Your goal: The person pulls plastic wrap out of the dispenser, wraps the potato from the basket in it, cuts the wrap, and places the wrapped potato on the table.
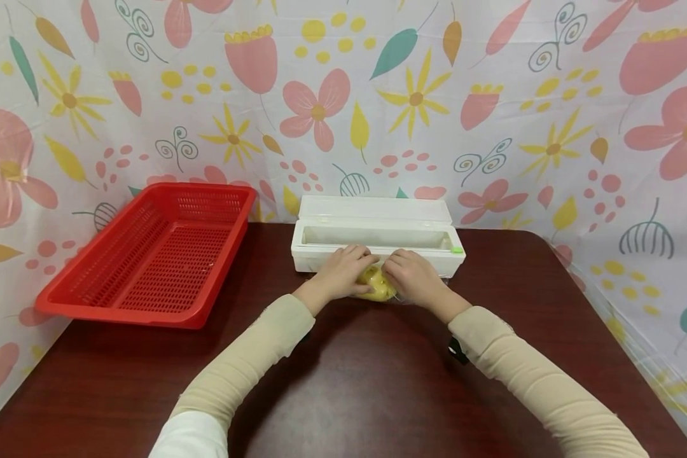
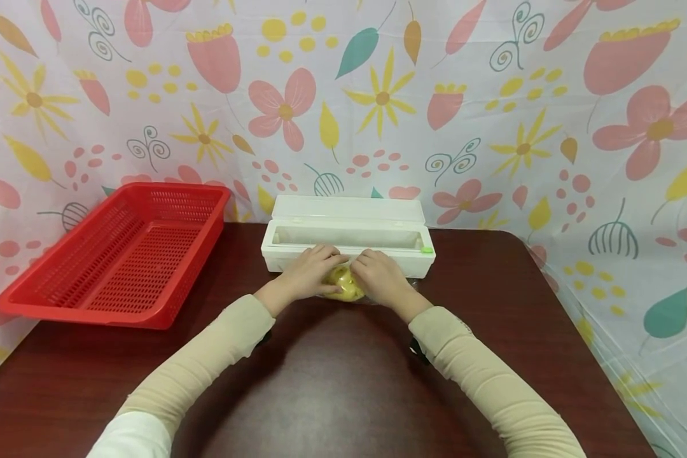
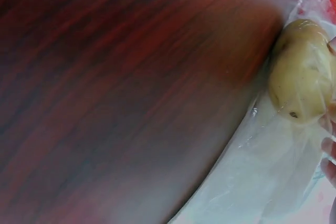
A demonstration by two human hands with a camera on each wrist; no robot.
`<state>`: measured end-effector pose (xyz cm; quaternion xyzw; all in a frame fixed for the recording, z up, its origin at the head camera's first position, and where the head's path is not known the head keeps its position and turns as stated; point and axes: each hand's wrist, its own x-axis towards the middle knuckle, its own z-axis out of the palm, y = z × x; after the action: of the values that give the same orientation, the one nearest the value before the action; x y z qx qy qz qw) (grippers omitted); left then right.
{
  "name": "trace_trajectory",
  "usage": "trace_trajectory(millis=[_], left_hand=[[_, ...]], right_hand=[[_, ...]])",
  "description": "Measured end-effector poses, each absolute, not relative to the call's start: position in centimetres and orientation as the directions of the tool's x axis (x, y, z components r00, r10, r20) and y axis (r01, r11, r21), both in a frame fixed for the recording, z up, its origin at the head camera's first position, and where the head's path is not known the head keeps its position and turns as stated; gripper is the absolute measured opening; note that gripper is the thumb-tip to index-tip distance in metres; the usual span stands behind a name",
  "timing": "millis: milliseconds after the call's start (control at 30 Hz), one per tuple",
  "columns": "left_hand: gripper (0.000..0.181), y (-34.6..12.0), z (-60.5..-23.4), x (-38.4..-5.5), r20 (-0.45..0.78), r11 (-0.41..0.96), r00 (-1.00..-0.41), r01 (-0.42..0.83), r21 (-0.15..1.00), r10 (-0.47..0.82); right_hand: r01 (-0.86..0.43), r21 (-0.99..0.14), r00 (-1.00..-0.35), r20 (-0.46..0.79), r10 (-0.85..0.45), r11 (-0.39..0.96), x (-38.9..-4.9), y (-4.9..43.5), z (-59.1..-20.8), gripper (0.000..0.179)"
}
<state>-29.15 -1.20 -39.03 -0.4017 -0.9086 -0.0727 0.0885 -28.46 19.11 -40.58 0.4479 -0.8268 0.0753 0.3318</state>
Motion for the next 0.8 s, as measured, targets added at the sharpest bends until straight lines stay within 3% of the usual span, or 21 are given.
trace_trajectory(millis=[200,367,567,800], left_hand=[[0.057,-1.4,-39.0,-29.1,0.22,0.651,-0.652,0.754,0.086,0.726],[0.043,-1.4,-39.1,-29.0,0.242,0.637,-0.63,0.769,0.057,0.738],[0.041,-1.5,-40.0,-28.2,0.297,0.649,-0.634,0.758,0.059,0.714],[0.034,-1.3,-40.7,-27.5,0.314,0.687,-0.666,0.725,0.056,0.677]], right_hand=[[-0.812,0.175,-0.362,0.598,-0.715,0.557,-28.2,19.2,-40.6,0.007],[-0.816,0.143,-0.374,0.609,-0.7,0.56,-27.9,19.7,-40.6,0.008],[-0.809,0.128,-0.407,0.581,-0.705,0.573,-27.1,19.7,-41.0,0.011],[-0.743,0.106,-0.539,0.492,-0.684,0.661,-25.8,19.2,-40.9,0.05]])
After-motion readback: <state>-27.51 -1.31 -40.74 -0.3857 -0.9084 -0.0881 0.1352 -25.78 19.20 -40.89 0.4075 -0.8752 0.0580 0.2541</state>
